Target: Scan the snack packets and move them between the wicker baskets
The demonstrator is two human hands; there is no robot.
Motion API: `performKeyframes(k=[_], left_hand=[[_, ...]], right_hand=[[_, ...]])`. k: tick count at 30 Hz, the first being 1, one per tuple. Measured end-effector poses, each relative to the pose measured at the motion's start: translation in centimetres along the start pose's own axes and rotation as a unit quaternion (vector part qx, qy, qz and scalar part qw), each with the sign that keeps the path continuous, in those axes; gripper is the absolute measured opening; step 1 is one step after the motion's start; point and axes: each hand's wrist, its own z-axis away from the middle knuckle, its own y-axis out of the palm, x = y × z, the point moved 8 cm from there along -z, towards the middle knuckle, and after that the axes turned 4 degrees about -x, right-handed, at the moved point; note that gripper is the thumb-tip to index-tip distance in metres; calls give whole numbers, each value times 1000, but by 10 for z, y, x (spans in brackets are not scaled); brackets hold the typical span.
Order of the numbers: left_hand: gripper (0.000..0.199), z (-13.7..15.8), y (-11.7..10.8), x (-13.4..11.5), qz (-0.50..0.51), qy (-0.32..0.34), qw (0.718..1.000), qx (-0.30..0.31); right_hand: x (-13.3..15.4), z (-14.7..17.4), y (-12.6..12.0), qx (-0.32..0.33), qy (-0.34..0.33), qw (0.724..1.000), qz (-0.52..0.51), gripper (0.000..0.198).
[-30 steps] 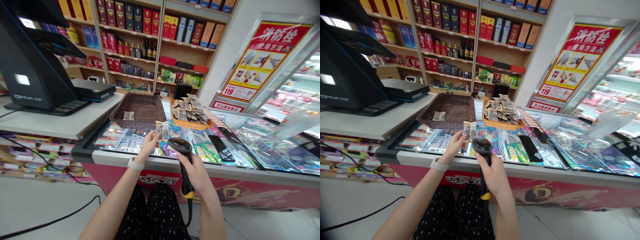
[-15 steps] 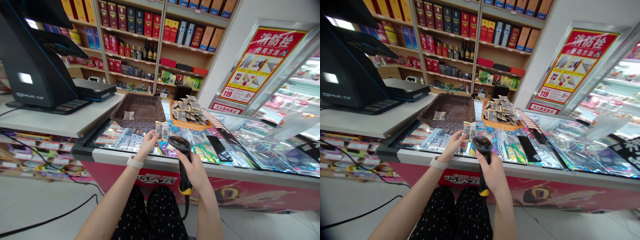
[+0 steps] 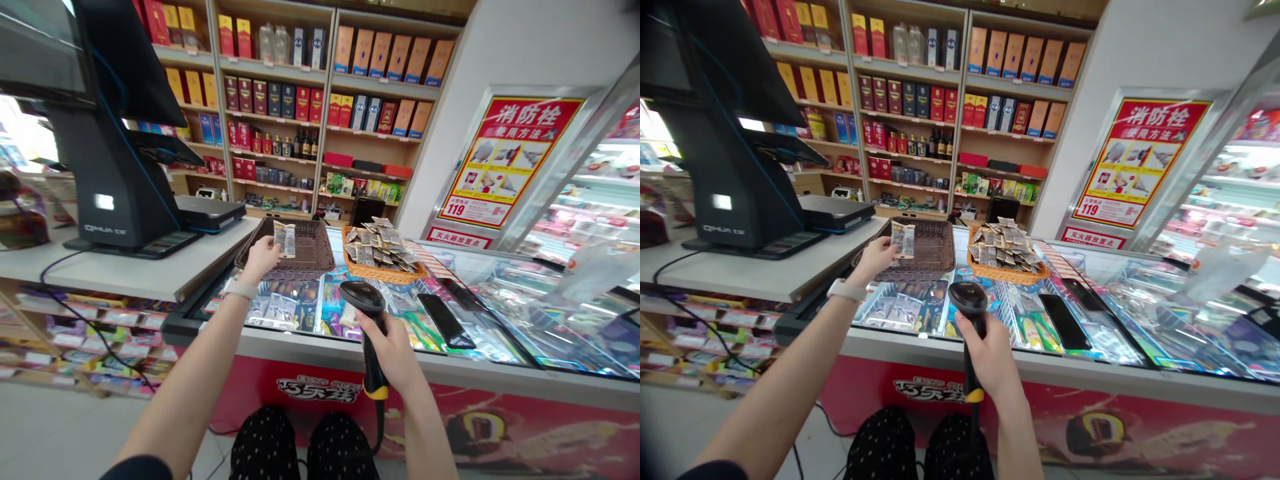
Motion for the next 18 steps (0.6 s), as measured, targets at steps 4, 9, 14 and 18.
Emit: performKeyframes(k=[4,9,14,18], left_hand=[[9,-36,-6,12,-107,-41,993,36],[19,-36,-4,25,-257,-46,964,52],[21,-29,-10,22,-308,-23,950,33],[13,-20,-15,2,-322,15,947,9]], right_hand=[[8,1,10,36,-14,999,-2,47],[19,6,20,43,-28,998,-27,43],[29,12,27,42,-36,996,-70,42],[22,11,27,36,-20,996,-79,42]])
